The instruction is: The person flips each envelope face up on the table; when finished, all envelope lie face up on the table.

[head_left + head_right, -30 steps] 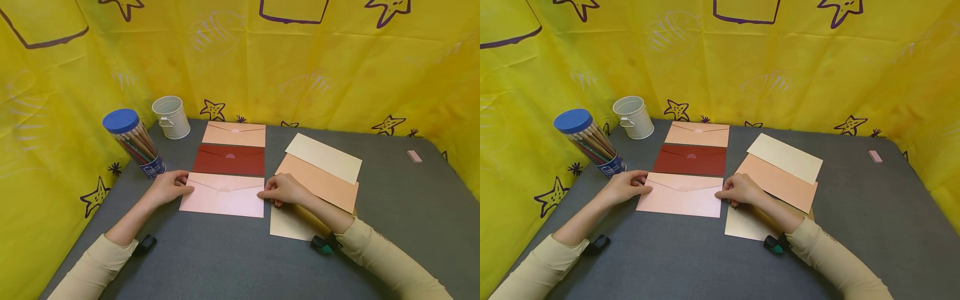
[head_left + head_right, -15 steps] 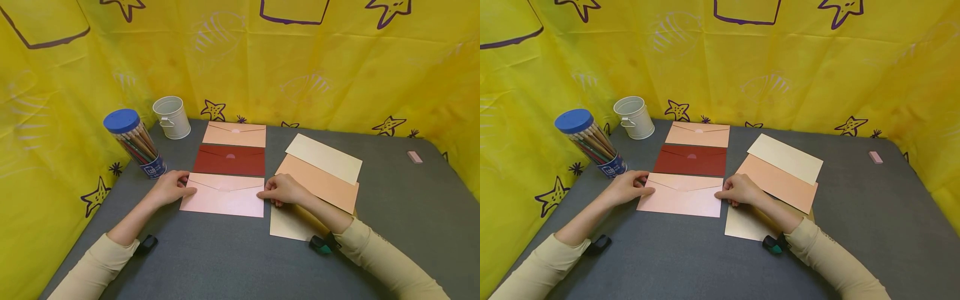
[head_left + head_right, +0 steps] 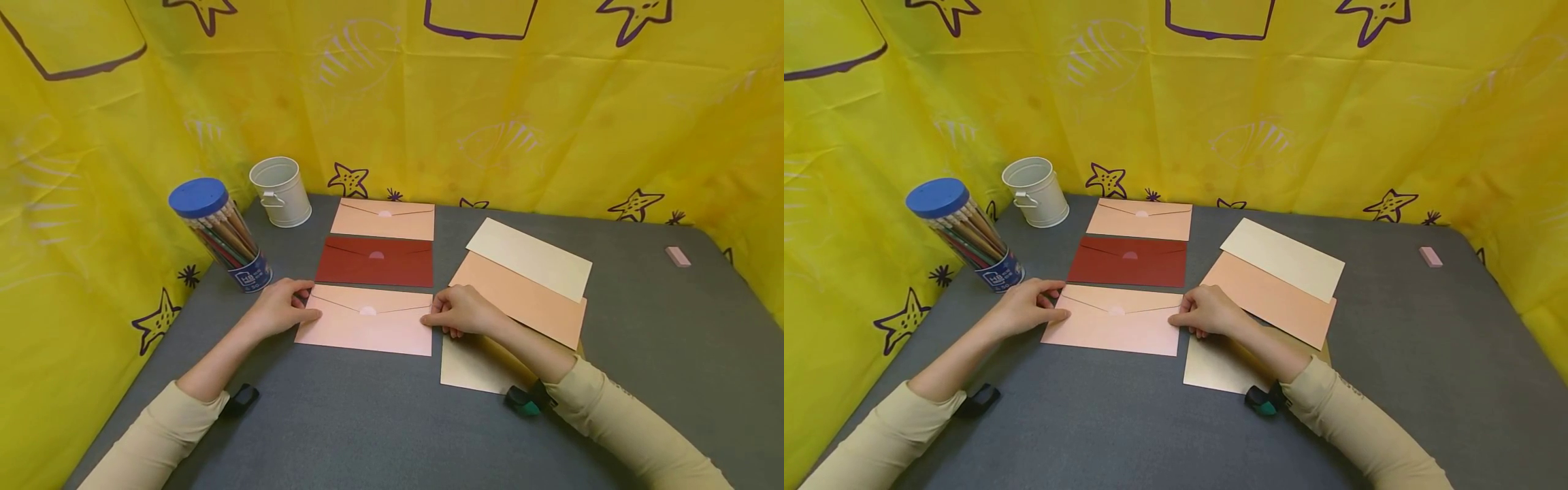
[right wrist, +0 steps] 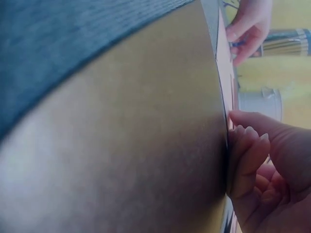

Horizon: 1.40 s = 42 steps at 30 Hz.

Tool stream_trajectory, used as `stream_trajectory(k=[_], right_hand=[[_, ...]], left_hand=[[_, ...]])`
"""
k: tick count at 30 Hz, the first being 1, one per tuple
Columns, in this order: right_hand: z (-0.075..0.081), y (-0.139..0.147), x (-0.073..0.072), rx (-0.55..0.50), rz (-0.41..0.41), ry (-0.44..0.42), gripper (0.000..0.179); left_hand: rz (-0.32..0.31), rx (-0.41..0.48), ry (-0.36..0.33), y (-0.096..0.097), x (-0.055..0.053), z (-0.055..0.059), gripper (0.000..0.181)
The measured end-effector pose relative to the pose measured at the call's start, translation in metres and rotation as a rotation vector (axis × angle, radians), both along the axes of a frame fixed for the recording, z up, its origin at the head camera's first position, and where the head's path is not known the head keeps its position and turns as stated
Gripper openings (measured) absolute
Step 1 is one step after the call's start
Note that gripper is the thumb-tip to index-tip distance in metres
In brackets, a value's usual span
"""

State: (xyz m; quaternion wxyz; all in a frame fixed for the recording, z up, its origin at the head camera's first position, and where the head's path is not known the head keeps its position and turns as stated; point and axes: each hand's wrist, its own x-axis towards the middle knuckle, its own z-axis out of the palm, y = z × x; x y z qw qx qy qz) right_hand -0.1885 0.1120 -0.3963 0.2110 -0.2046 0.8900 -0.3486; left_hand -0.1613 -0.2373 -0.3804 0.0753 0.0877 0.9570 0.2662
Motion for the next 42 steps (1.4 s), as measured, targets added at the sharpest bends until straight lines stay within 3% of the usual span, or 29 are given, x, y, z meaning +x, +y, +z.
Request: stream_trajectory(k=[4,11,17,22,28,33,38,42], right_hand=[[0.0,0.003,0.001,-0.017,0.01,0.003,0.025],[0.001,0.014,0.002,-0.058,0.013,0.032,0.022],[0.006,0.035,0.001,-0.14,-0.044,0.095,0.018],[0.01,0.062,-0.002,-0.181,-0.107,0.203,0.014],[0.011,0.1,-0.006,-0.217,-0.164,0.291,0.015],[0.01,0.134,-0.01,-0.217,-0.207,0.369,0.021],[0.005,0.168,-0.015,-0.121,-0.254,0.393,0.035],[0.005,0.192,-0.016,-0.003,-0.255,0.355,0.052]], left_hand=[[-0.007,-0.009,0.032,0.003,0.001,0.0,0.057],[-0.031,0.018,0.193,0.018,0.0,-0.001,0.043],[-0.133,0.135,0.243,0.044,-0.01,-0.002,0.027],[-0.242,0.225,0.266,0.076,-0.023,0.001,0.02],[-0.34,0.241,0.229,0.119,-0.041,0.004,0.02],[-0.406,0.281,0.152,0.152,-0.06,0.005,0.025],[-0.418,0.329,0.046,0.182,-0.086,0.004,0.034],[-0.382,0.344,-0.04,0.202,-0.104,0.002,0.043]])
